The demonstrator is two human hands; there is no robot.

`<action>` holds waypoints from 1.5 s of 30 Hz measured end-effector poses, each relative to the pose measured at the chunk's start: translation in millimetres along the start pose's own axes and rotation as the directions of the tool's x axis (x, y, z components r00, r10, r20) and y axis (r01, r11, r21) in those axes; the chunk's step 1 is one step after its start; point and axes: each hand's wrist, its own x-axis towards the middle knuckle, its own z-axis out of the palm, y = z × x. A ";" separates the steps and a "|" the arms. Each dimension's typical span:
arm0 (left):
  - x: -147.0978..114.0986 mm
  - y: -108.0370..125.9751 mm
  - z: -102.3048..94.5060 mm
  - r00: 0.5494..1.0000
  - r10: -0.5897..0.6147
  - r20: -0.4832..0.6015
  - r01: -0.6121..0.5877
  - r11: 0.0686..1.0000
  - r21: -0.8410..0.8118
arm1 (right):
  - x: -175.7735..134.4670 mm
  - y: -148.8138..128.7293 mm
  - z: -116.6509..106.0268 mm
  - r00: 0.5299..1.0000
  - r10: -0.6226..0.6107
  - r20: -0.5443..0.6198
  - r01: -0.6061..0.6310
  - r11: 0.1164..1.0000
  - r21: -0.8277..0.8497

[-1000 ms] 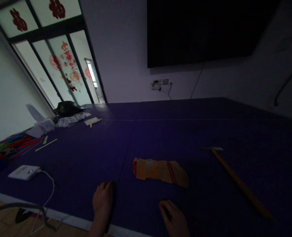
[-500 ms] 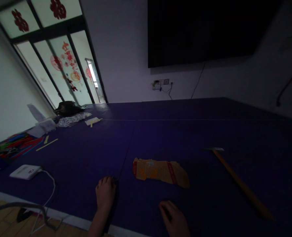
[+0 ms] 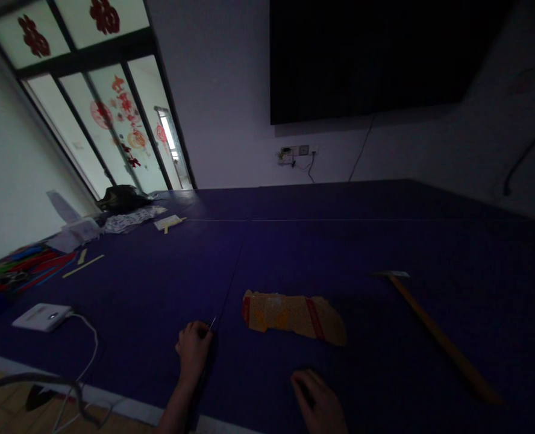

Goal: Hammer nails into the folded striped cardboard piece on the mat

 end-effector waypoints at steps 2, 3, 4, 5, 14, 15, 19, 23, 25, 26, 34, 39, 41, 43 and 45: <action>1.6 -1.3 0.3 1.000 -0.014 -0.012 0.013 0.998 -0.056 | -0.2 1.7 0.7 1.000 -0.004 -0.003 0.004 1.000 0.004; 2.0 -1.6 0.0 1.000 -0.014 -0.020 0.012 0.996 -0.083 | -0.4 2.6 1.0 1.000 -0.005 -0.004 0.005 1.000 0.005; 1.9 -1.5 -0.6 0.999 -0.010 -0.032 0.006 0.994 -0.107 | -0.5 3.4 1.3 1.000 -0.006 -0.003 0.006 1.000 0.008; 1.2 -1.2 -1.7 0.999 0.003 -0.052 -0.009 0.992 -0.125 | -0.7 4.0 1.6 1.000 -0.003 -0.002 0.003 1.000 0.011; -31.5 5.2 -10.0 0.984 0.056 -0.172 -0.041 0.995 0.089 | -1.7 3.6 1.3 1.000 0.004 0.029 -0.004 1.000 0.006; -33.8 4.5 -8.2 0.987 0.043 -0.153 -0.027 0.994 0.106 | -1.5 3.7 1.1 0.999 0.006 0.032 -0.006 1.000 0.002; -35.8 -0.8 -0.6 0.993 -0.003 -0.118 0.017 0.993 0.119 | 0.1 4.0 0.8 1.000 -0.002 0.021 0.002 1.000 -0.010; -34.5 -4.1 1.7 0.991 -0.006 -0.136 0.023 0.992 0.122 | 1.0 1.7 -0.6 1.000 -0.013 0.009 0.013 1.000 -0.006; -34.5 -4.0 1.6 0.989 -0.020 -0.146 0.038 0.992 0.121 | 0.9 0.0 -1.6 1.000 0.000 0.018 0.000 1.000 0.000; -34.5 -3.7 1.7 0.988 -0.028 -0.152 0.046 0.992 0.120 | 0.8 -0.6 -2.0 1.000 0.010 0.021 -0.010 1.000 0.000; -34.9 -1.5 8.3 0.967 0.127 -0.220 -0.092 0.983 0.161 | -0.4 -0.6 -2.0 0.998 0.046 0.043 -0.048 0.998 0.036; -13.5 31.3 8.5 0.812 0.582 -0.043 -0.578 0.813 0.072 | 1.4 -3.3 -2.3 0.999 0.037 0.020 -0.038 0.998 0.041; 4.9 56.4 6.8 0.753 0.655 0.065 -0.656 0.755 -0.009 | 2.7 -6.2 -3.3 0.999 0.038 0.008 -0.039 0.998 0.051; 25.3 85.3 6.9 0.678 0.701 0.223 -0.698 0.709 -0.106 | 3.9 -9.9 -4.8 0.999 0.043 -0.009 -0.043 0.997 0.067; 43.5 114.1 11.1 0.603 0.700 0.382 -0.699 0.695 -0.169 | 5.1 -13.7 -6.5 0.998 0.063 -0.014 -0.062 0.995 0.082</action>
